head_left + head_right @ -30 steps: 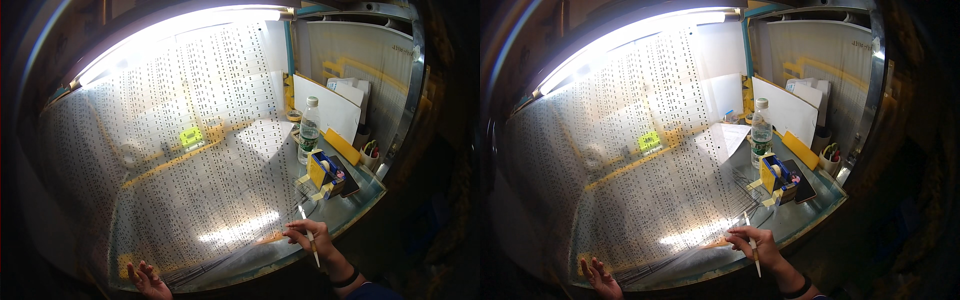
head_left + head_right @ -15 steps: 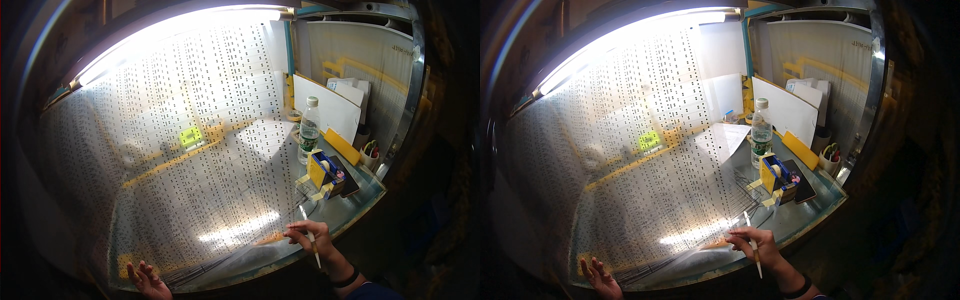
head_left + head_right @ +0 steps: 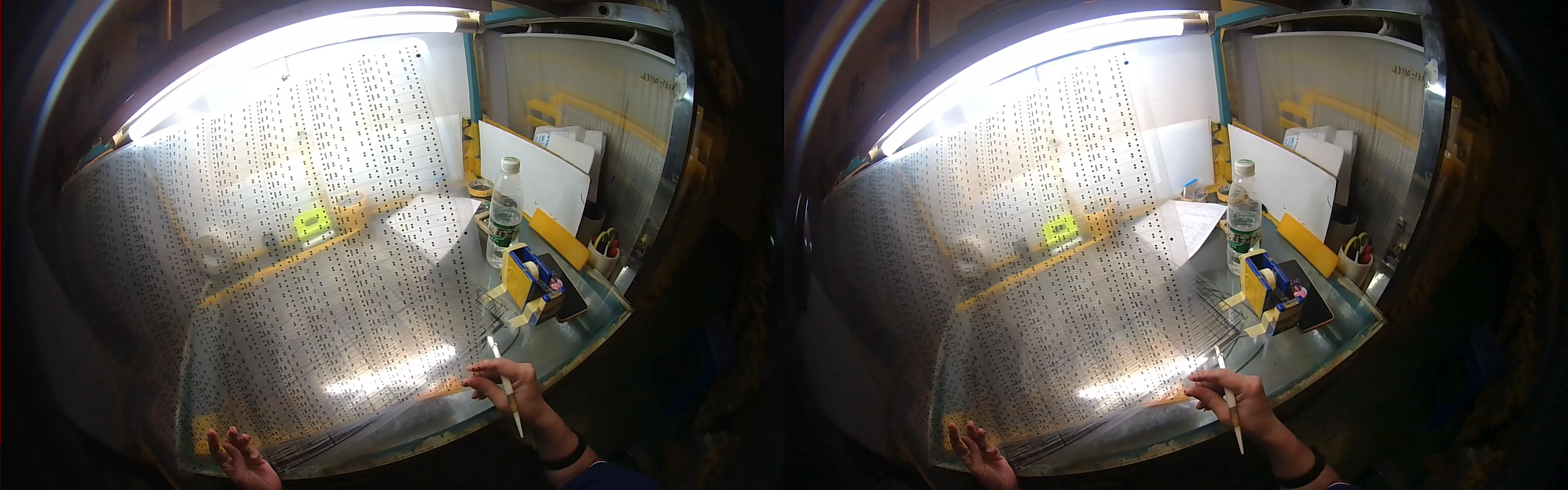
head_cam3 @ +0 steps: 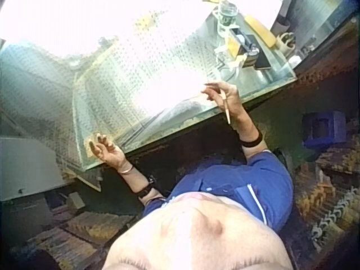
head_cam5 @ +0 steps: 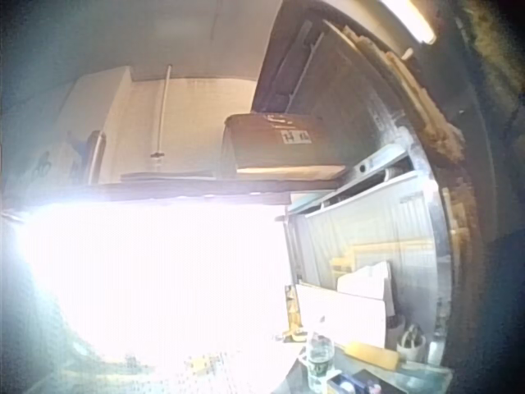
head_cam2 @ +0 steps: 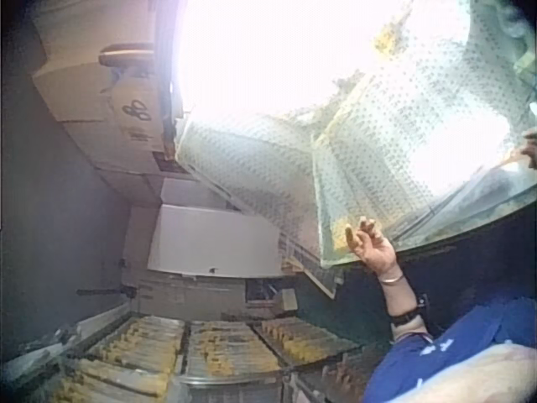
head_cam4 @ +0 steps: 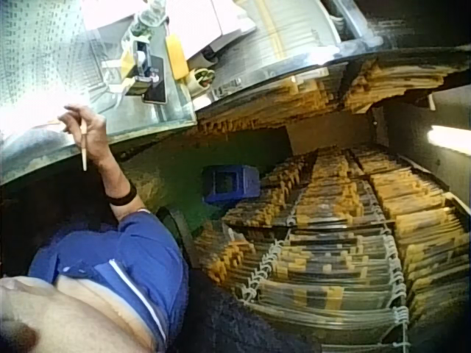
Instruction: Mark a large stencil or screen with a white marking tool.
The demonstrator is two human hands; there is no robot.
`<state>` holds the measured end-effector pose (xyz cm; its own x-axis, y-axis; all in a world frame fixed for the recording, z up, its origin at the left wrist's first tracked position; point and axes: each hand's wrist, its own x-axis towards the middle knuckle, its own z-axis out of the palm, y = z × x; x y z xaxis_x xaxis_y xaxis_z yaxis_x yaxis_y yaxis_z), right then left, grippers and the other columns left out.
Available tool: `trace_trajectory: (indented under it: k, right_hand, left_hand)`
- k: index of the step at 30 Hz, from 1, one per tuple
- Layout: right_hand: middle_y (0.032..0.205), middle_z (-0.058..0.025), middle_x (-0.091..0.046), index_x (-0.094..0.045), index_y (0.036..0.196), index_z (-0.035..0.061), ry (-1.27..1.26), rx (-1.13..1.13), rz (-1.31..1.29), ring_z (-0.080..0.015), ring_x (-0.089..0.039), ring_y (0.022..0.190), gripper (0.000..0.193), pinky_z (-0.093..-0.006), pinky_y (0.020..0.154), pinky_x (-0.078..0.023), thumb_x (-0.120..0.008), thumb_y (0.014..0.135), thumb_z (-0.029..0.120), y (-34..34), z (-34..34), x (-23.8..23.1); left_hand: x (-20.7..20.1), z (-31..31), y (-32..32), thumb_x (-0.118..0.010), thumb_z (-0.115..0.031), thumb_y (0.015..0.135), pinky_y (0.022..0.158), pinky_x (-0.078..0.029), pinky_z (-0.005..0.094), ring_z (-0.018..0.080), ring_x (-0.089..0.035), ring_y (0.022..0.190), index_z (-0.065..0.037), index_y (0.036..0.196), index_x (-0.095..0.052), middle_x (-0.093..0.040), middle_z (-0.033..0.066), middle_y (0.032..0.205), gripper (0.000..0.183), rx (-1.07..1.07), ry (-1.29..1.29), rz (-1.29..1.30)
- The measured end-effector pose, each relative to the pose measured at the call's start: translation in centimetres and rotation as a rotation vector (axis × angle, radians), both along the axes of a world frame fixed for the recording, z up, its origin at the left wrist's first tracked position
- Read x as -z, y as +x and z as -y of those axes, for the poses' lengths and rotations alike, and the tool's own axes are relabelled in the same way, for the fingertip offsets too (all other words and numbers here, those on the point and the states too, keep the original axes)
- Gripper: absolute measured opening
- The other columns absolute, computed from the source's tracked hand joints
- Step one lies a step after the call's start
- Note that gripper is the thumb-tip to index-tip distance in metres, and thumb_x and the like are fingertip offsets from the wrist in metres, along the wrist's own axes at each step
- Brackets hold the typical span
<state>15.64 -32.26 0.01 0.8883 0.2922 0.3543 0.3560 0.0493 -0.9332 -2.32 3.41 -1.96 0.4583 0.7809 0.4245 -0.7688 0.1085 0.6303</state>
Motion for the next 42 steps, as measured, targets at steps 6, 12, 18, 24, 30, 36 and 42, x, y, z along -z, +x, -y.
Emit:
trace_trajectory:
  k: [6, 12, 18, 24, 30, 36, 42]
  right_hand:
    - [0.077, -0.0076, -0.067, -0.063, 0.097, -0.0023, 0.05, -0.008, 0.027, -0.0106, -0.064, 0.066, 0.018, -0.0211, 0.057, -0.053, -0.065, 0.079, 0.002, -0.02, 0.02, 0.07]
    - [0.078, -0.0075, -0.067, -0.062, 0.098, -0.0028, 0.054, -0.013, 0.015, -0.0111, -0.064, 0.067, 0.019, -0.0215, 0.058, -0.053, -0.064, 0.08, 0.002, -0.03, 0.08, 0.02]
    - [0.078, -0.0079, -0.067, -0.062, 0.098, -0.0027, 0.026, -0.005, -0.004, -0.0111, -0.064, 0.067, 0.018, -0.0216, 0.059, -0.053, -0.064, 0.08, 0.002, -0.05, 0.04, -0.02]
    - [0.079, -0.0079, -0.067, -0.062, 0.097, -0.0023, 0.046, -0.02, 0.025, -0.0115, -0.064, 0.068, 0.018, -0.0217, 0.058, -0.053, -0.064, 0.08, 0.002, 0.04, 0.09, 0.14]
    - [0.079, -0.0077, -0.067, -0.062, 0.097, -0.0027, 0.075, -0.017, 0.028, -0.0119, -0.064, 0.068, 0.018, -0.0218, 0.058, -0.053, -0.065, 0.08, 0.002, -0.01, 0.02, 0.15]
    - [0.079, -0.0077, -0.067, -0.062, 0.097, -0.0032, 0.05, -0.005, -0.014, -0.0109, -0.064, 0.067, 0.018, -0.0215, 0.058, -0.053, -0.065, 0.08, 0.002, -0.03, 0.09, 0.16]
    - [0.078, -0.0074, -0.067, -0.062, 0.097, -0.0028, 0.036, 0.01, -0.026, -0.0104, -0.063, 0.066, 0.019, -0.021, 0.058, -0.052, -0.066, 0.079, 0.002, -0.14, -0.01, -0.05]
  left_hand:
    - [0.45, -0.43, 0.03, -0.049, -0.01, 0.091, 0.057, -0.043, 0.0198, 0.0204, -0.06, 0.089, -0.009, 0.121, -0.052, -0.06, 0.0187, 0.109, 0.031, 0.008, 0.004, 0.011]
    - [0.55, -0.53, -0.02, -0.05, -0.01, 0.091, 0.056, -0.043, 0.0195, 0.0203, -0.06, 0.09, -0.01, 0.122, -0.051, -0.059, 0.0189, 0.11, 0.031, 0.018, 0.011, 0.022]
    - [0.46, -0.44, -0.05, -0.049, -0.01, 0.091, 0.057, -0.043, 0.0198, 0.0202, -0.06, 0.089, -0.01, 0.122, -0.051, -0.059, 0.0184, 0.11, 0.031, 0.003, 0.01, 0.011]
    - [0.14, -0.16, 0.04, -0.049, -0.011, 0.091, 0.058, -0.043, 0.0201, 0.0206, -0.06, 0.09, -0.01, 0.122, -0.052, -0.06, 0.018, 0.109, 0.031, -0.009, 0.018, -0.01]
    - [0.44, -0.48, 0.04, -0.05, -0.01, 0.09, 0.057, -0.043, 0.02, 0.0207, -0.06, 0.089, -0.009, 0.121, -0.052, -0.06, 0.0182, 0.108, 0.031, 0.029, 0.005, 0.03]
    - [0.48, -0.49, 0.0, -0.05, -0.009, 0.09, 0.056, -0.042, 0.0197, 0.0206, -0.06, 0.089, -0.01, 0.122, -0.051, -0.059, 0.0188, 0.109, 0.031, 0.028, -0.003, 0.038]
    - [0.59, -0.63, -0.12, -0.049, -0.01, 0.091, 0.055, -0.042, 0.0196, 0.0209, -0.061, 0.089, -0.01, 0.122, -0.051, -0.059, 0.0192, 0.109, 0.031, 0.009, -0.001, 0.012]
